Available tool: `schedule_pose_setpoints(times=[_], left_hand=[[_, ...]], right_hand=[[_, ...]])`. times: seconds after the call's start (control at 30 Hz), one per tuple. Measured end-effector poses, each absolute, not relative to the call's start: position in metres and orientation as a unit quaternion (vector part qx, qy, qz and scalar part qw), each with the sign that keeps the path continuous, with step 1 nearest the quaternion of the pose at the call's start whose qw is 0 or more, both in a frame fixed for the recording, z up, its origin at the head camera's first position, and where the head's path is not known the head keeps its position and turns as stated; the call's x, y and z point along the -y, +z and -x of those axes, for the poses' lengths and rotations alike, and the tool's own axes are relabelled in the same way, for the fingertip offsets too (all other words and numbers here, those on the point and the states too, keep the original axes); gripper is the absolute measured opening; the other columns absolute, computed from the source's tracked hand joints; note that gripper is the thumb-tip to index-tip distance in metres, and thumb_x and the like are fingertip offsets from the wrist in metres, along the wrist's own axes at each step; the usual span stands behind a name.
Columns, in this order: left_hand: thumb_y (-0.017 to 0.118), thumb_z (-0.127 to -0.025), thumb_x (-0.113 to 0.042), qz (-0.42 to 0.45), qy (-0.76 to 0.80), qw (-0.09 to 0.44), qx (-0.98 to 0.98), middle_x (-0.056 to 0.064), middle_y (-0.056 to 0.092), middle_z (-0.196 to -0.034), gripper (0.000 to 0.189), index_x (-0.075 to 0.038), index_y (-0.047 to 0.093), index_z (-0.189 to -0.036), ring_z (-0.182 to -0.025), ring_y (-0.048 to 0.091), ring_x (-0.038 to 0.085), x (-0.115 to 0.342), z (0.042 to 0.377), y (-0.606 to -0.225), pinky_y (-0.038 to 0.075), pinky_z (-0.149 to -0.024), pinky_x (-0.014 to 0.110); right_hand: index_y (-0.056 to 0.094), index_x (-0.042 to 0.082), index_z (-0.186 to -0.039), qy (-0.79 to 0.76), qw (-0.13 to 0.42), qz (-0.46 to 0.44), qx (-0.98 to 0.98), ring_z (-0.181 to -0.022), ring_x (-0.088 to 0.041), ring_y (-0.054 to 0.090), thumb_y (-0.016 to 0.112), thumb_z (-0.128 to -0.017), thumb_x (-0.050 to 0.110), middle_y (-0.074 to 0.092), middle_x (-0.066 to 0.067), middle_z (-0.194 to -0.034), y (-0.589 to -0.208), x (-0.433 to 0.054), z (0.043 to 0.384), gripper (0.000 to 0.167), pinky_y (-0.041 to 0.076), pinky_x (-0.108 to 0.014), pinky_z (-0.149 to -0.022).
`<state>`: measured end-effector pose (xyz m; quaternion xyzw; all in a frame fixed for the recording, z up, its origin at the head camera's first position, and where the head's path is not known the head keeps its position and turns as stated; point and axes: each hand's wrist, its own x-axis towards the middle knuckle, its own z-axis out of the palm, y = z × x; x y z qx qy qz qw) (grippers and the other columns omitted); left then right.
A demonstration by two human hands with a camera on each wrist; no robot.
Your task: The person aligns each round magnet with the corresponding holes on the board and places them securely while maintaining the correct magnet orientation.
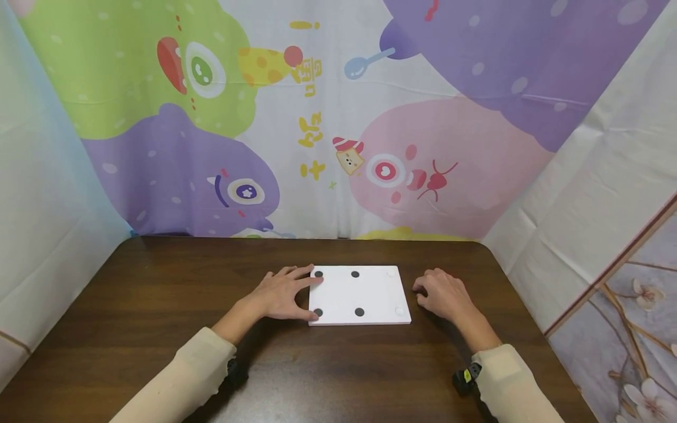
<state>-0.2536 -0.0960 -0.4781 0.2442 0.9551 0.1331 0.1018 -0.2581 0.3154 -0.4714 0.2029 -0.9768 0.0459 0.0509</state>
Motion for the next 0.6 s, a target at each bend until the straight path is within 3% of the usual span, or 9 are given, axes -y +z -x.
schedule_pose_setpoints(times=[0.6], left_hand=[[0.081, -0.091, -0.074, -0.239, 0.133, 0.102, -0.956, 0.001, 0.031, -0.189, 0.095, -0.036, 0.048, -0.171, -0.171, 0.035, 0.045, 0.0955, 0.2529, -0.4778, 0.032, -0.13, 0.08]], right_hand=[[0.087, 0.02, -0.102, 0.058, 0.069, -0.203, 0.975, -0.102, -0.032, 0.076, 0.087, -0.092, 0.016, 0.078, -0.001, -0.103, -0.4623, -0.3124, 0.2524, 0.011, 0.062, -0.053, -0.074]])
